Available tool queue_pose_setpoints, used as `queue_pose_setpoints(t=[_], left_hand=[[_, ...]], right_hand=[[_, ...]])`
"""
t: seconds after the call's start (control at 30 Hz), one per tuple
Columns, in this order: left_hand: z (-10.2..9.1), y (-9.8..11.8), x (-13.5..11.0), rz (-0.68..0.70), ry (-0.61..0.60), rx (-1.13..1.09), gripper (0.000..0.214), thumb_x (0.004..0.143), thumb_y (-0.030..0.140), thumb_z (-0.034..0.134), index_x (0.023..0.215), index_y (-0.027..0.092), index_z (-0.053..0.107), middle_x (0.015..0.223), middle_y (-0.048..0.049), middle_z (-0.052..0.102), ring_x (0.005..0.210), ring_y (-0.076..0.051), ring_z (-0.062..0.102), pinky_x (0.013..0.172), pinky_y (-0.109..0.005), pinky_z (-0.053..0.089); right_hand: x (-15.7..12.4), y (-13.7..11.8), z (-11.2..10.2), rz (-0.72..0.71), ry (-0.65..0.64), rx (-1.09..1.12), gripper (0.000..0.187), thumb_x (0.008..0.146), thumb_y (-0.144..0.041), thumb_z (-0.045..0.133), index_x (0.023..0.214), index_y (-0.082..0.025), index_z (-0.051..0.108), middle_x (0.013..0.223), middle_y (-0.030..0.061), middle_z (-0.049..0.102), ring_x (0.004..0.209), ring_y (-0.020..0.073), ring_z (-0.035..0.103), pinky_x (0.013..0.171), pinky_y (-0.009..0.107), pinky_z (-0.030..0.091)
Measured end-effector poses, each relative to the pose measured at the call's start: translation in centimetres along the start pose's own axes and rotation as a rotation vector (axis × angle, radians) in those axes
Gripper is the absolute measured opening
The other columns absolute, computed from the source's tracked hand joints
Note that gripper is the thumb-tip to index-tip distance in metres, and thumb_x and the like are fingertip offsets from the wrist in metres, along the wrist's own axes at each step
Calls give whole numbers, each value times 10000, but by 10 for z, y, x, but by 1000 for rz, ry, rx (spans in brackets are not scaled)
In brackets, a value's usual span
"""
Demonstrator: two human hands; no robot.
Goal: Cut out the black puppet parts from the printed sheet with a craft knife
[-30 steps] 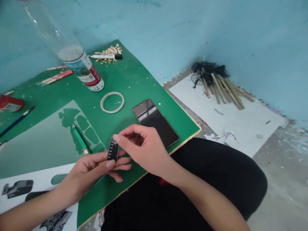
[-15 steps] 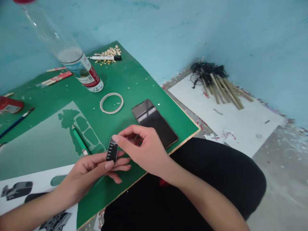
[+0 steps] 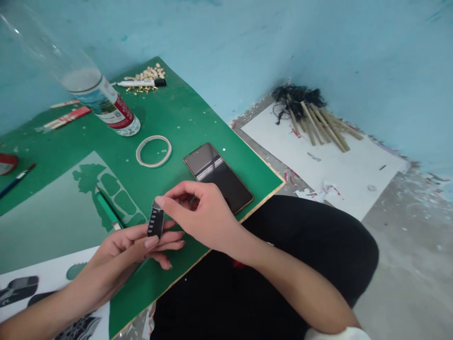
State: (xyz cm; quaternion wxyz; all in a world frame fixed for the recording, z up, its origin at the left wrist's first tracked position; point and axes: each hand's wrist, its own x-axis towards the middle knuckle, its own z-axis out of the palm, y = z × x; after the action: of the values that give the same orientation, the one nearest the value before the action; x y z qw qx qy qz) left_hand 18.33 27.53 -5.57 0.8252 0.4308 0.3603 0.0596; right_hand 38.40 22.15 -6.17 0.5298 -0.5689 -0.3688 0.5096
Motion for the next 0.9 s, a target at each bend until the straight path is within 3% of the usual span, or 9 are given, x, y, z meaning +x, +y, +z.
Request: queue_pose_setpoints(t=[0.07,0.2,0.3,0.53,0.67,0.9], left_hand=[[-1,0,-1,0,2,11,259,989,421,719,1183,275,808,1193,-62,807,1064,-208,781,809,-210,646],[-1,0,-1,15,5,45,238,999,410,711,1174,284,812,1177,-40,813,896,-136,786,834,-179,625],[-1,1,-1,43,13,66,243,1009,412,696,1198,303,803,1196,-22,808,890,-118,772,841,-171,615],[-4,1,1,106,-1,91,268,1010,420,693,1193,262,808,1207,-51,804,885,-139,758,890,-237,609],[-2,3,-2,105,1,96,263,1015,413,686,1174,247,814,1202,-58,805,896,-152,757,882,-249,607],[-2,3,-2,96,-5,92,265,1022,408,675,1194,256,805,1218,-52,800,906,-157,768,895,-255,601]], right_hand=[[1,0,0,-8,2,-10,235,917,-414,780,865,-186,771,782,-2,747,670,105,655,616,202,519],[1,0,0,-13,-18,35,203,902,-391,801,877,-192,769,795,-6,754,685,112,681,630,201,527],[0,-2,-2,15,-28,21,212,893,-398,808,898,-188,780,807,6,755,672,114,656,607,211,501],[0,-5,-6,133,-214,15,236,814,-368,880,884,-155,808,721,0,710,608,84,500,520,194,367],[1,-5,-5,176,-212,75,262,802,-380,884,885,-143,809,771,31,742,659,110,563,568,205,424],[0,-4,-2,161,-170,19,238,810,-373,867,849,-148,799,649,-5,639,580,91,455,499,209,325]])
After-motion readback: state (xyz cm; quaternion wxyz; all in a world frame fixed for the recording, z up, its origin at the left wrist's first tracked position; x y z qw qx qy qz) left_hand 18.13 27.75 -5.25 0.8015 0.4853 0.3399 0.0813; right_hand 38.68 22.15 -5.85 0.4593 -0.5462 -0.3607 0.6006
